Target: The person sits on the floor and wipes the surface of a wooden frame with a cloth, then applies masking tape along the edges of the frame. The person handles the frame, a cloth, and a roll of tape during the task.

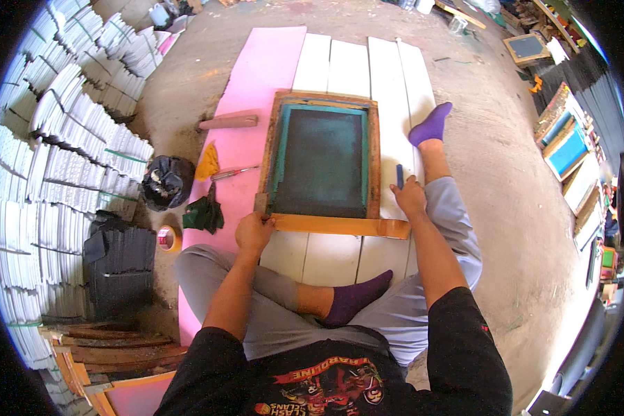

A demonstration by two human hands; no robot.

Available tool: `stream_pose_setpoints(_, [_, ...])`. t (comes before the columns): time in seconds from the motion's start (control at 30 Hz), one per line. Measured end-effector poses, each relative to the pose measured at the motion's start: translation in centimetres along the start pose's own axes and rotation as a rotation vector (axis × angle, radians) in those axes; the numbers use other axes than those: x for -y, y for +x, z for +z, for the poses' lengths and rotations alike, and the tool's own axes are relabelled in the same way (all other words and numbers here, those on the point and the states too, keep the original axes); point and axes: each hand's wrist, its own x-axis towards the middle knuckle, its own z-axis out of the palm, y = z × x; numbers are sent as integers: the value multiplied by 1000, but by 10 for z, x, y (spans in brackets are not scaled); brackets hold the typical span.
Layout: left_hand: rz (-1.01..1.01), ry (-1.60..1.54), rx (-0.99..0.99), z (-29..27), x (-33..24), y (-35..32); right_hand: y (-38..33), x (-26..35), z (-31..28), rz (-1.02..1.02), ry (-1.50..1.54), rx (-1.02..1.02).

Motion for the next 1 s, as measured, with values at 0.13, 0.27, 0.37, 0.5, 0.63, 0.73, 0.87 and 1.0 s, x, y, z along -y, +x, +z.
stream_pose_setpoints(0.13, [-16, -63, 14, -4, -14, -1, 17, -31, 26, 22, 0, 15])
stream_pose_setpoints(0.27, [-9, -15, 3, 2, -14, 5, 31, -47, 36, 19, 42, -117])
stream_pose_setpoints(0.37, [-66, -25, -2, -4, -3, 3, 10, -21, 12, 123, 502, -49])
stream_pose_setpoints(0.5, [-31, -56, -4, 3, -8, 7, -68, -12, -25, 93, 703, -16])
stream_pose_setpoints(0.63, [-10, -60, -21, 6, 0, 9, -141, 0, -14, 78, 767, 158])
stream_pose_setpoints(0.73, [-10, -57, 24, 6, 0, 12, -185, 19, -23, 139, 791, 227])
stream_pose_setpoints(0.87, [-3, -41, -4, 3, -5, 9, -195, 9, -2, -43, 496, 44])
stream_pose_setpoints(1.0, [-19, -46, -13, 0, -8, 5, -197, 12, -2, -74, 456, 30])
